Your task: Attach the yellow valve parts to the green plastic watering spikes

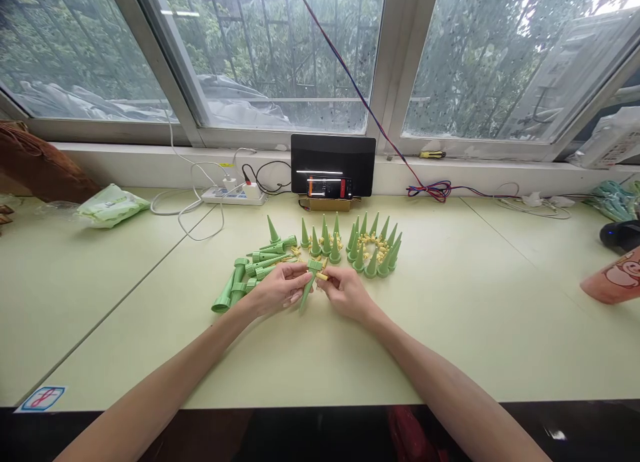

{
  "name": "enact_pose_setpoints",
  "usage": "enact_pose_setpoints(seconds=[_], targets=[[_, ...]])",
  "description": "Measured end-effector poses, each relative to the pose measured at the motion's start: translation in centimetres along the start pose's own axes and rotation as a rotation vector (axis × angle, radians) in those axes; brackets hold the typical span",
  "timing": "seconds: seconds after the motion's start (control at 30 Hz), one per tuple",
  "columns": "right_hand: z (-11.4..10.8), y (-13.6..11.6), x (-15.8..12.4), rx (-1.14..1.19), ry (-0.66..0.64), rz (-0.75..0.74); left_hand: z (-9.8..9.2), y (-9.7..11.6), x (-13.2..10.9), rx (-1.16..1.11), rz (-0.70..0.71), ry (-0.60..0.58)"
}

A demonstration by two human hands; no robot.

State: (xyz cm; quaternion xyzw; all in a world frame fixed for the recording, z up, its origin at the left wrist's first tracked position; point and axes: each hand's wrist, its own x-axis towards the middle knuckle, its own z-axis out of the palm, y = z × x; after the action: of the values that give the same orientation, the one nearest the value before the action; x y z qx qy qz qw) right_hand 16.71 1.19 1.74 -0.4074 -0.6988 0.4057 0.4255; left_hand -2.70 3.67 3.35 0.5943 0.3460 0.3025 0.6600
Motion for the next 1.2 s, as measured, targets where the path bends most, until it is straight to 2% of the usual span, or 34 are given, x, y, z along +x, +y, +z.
enact_pose_setpoints(seconds=[0.13,0.3,0.37,0.47,0.7,0.83,0.9,1.03,1.1,1.2], targets=[[0.2,-0.2,-0.1,0.380,-0.115,0.235,-0.1,-0.1,0.1,0.106,0.084,-0.008],[0.2,0.1,0.0,0.840,-0.210,0.381,0.5,0.3,0.1,0.136,0.165,0.076],[0.2,0.2,0.1,0.934,-0.231,0.422,0.7,0.5,0.1,0.134,0.178,0.102],[0.1,0.2,0.1,0.958,-0.231,0.428,0.9,0.5,0.1,0.130,0.189,0.114],[0.3,0.1,0.1,0.817,-0.199,0.374,0.8,0.7,-0.2,0.146,0.121,0.087],[0.3,0.1,0.1,0.578,-0.175,0.309,0.5,0.6,-0.3,0.140,0.059,0.047],[0.2,-0.1,0.0,0.380,-0.156,0.233,0.3,0.6,-0.3,0.122,0.045,0.019],[0.2,-0.2,0.0,-0.010,-0.039,-0.021,0.0,0.5,-0.1,0.045,0.001,-0.001],[0.2,0.0,0.0,-0.121,0.011,-0.102,0.0,0.5,-0.1,0.018,-0.019,-0.005],[0.3,0.3,0.0,-0.161,0.023,-0.123,0.0,0.4,-0.1,0.005,-0.022,-0.004]])
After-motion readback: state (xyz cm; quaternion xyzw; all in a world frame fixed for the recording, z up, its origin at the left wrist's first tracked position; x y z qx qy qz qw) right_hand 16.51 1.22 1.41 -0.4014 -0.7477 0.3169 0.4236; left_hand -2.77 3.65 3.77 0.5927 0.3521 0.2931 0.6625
